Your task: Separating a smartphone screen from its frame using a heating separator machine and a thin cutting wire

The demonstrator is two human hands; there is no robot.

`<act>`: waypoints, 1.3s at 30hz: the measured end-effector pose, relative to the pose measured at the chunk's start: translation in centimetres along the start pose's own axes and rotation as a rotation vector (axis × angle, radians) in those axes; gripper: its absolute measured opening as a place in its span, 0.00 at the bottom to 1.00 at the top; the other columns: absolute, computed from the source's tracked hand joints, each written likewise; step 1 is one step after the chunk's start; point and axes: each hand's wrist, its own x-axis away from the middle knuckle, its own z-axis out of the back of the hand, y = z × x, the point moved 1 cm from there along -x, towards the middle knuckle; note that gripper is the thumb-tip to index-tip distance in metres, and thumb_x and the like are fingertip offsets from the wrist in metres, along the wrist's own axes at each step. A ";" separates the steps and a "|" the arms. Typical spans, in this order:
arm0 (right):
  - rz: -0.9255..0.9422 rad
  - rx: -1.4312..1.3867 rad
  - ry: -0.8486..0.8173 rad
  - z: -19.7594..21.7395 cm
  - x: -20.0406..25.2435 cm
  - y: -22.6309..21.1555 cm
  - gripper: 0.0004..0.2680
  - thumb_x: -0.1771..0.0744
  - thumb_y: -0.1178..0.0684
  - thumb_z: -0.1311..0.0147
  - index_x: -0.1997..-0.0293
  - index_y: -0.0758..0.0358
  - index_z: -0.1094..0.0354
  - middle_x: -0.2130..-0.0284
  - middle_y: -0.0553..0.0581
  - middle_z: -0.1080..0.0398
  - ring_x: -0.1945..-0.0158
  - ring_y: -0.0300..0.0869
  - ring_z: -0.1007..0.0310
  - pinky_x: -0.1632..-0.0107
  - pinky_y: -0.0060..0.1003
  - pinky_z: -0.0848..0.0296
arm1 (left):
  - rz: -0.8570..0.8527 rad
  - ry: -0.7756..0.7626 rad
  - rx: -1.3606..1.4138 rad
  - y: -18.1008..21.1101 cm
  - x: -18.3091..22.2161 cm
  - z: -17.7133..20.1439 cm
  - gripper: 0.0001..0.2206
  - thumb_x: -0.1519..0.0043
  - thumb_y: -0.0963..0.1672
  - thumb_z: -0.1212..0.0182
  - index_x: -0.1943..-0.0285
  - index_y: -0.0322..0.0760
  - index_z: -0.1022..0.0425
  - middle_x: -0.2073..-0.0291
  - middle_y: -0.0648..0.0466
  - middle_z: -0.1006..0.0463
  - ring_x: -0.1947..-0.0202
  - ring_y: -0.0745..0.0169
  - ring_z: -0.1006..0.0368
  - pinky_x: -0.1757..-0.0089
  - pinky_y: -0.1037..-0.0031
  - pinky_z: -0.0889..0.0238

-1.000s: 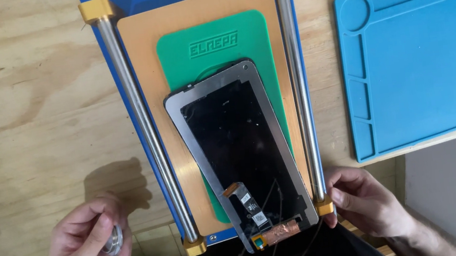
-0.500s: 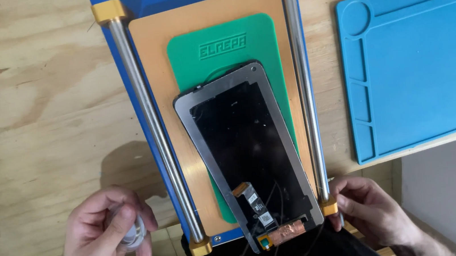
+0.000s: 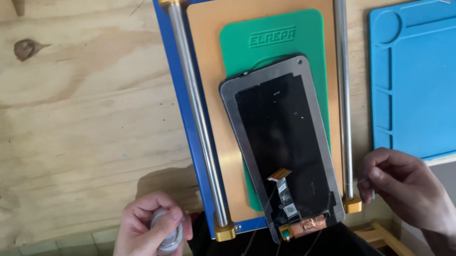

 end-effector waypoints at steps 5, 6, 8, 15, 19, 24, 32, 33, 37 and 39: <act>0.123 0.127 -0.137 -2.1 -1.8 -3.7 0.05 0.28 0.57 0.45 0.58 0.70 0.28 0.74 0.63 0.26 0.72 0.48 0.22 0.66 0.38 0.21 | 0.068 0.002 0.024 -1.2 0.9 0.4 0.12 0.34 0.43 0.30 0.65 0.29 0.26 0.80 0.34 0.18 0.95 0.55 0.29 0.90 0.75 0.47; 0.121 0.130 -0.142 -2.3 -2.0 -4.3 0.05 0.28 0.57 0.45 0.58 0.70 0.28 0.74 0.63 0.26 0.72 0.48 0.22 0.66 0.38 0.21 | 0.067 0.005 0.029 -1.1 1.1 0.4 0.12 0.34 0.43 0.30 0.65 0.29 0.26 0.80 0.34 0.18 0.95 0.55 0.29 0.90 0.75 0.47; 0.125 0.218 -0.143 -2.8 -2.5 -5.3 0.06 0.28 0.57 0.44 0.58 0.70 0.27 0.73 0.63 0.24 0.72 0.47 0.21 0.66 0.38 0.21 | 0.088 0.042 0.001 -1.0 1.6 0.5 0.11 0.33 0.42 0.31 0.66 0.29 0.25 0.81 0.36 0.18 0.95 0.53 0.29 0.90 0.75 0.47; 0.093 0.356 -0.161 -3.0 -4.0 -6.6 0.07 0.29 0.55 0.44 0.59 0.69 0.25 0.75 0.62 0.20 0.73 0.47 0.14 0.67 0.39 0.14 | 0.134 0.091 -0.043 -2.7 3.0 2.4 0.13 0.34 0.43 0.31 0.68 0.29 0.24 0.80 0.38 0.17 0.95 0.54 0.30 0.89 0.74 0.47; 0.082 0.428 -0.150 -2.7 -4.3 -6.8 0.07 0.29 0.55 0.43 0.58 0.69 0.24 0.75 0.62 0.18 0.73 0.46 0.13 0.66 0.37 0.14 | 0.154 0.168 -0.060 -3.7 3.7 3.7 0.13 0.35 0.43 0.29 0.67 0.27 0.23 0.82 0.37 0.18 0.96 0.53 0.31 0.90 0.72 0.45; 0.041 0.401 -0.145 -2.8 -4.6 -6.9 0.07 0.31 0.57 0.41 0.54 0.73 0.22 0.69 0.66 0.16 0.72 0.49 0.12 0.66 0.41 0.11 | 0.130 0.197 -0.104 -3.7 4.4 4.4 0.13 0.35 0.43 0.30 0.69 0.27 0.22 0.81 0.38 0.16 0.95 0.54 0.30 0.90 0.71 0.42; 0.154 0.462 -0.249 -4.4 -4.4 -8.8 0.08 0.31 0.51 0.38 0.64 0.65 0.23 0.76 0.56 0.20 0.74 0.39 0.18 0.68 0.32 0.20 | 0.156 0.267 -0.075 -5.7 4.9 6.6 0.11 0.35 0.41 0.31 0.67 0.26 0.23 0.79 0.36 0.16 0.95 0.52 0.30 0.91 0.67 0.39; 0.153 0.461 -0.248 -4.8 -4.5 -9.1 0.08 0.31 0.51 0.38 0.64 0.65 0.23 0.76 0.56 0.20 0.74 0.39 0.18 0.68 0.32 0.20 | 0.157 0.267 -0.076 -5.6 4.9 6.7 0.11 0.35 0.41 0.31 0.67 0.26 0.23 0.79 0.36 0.16 0.95 0.52 0.30 0.91 0.67 0.39; 0.230 0.350 -0.377 -5.8 -4.8 -9.6 0.06 0.30 0.53 0.40 0.62 0.64 0.22 0.75 0.55 0.20 0.74 0.38 0.17 0.69 0.29 0.19 | 0.127 0.232 -0.095 -5.7 5.3 7.7 0.12 0.34 0.43 0.31 0.67 0.27 0.24 0.79 0.37 0.17 0.95 0.53 0.29 0.90 0.72 0.44; 0.235 0.327 -0.403 -5.7 -4.9 -9.3 0.06 0.30 0.53 0.41 0.63 0.63 0.23 0.76 0.54 0.21 0.75 0.37 0.19 0.70 0.28 0.21 | 0.095 0.198 -0.086 -5.4 5.5 8.1 0.13 0.33 0.44 0.32 0.67 0.28 0.25 0.79 0.37 0.17 0.95 0.54 0.29 0.90 0.76 0.50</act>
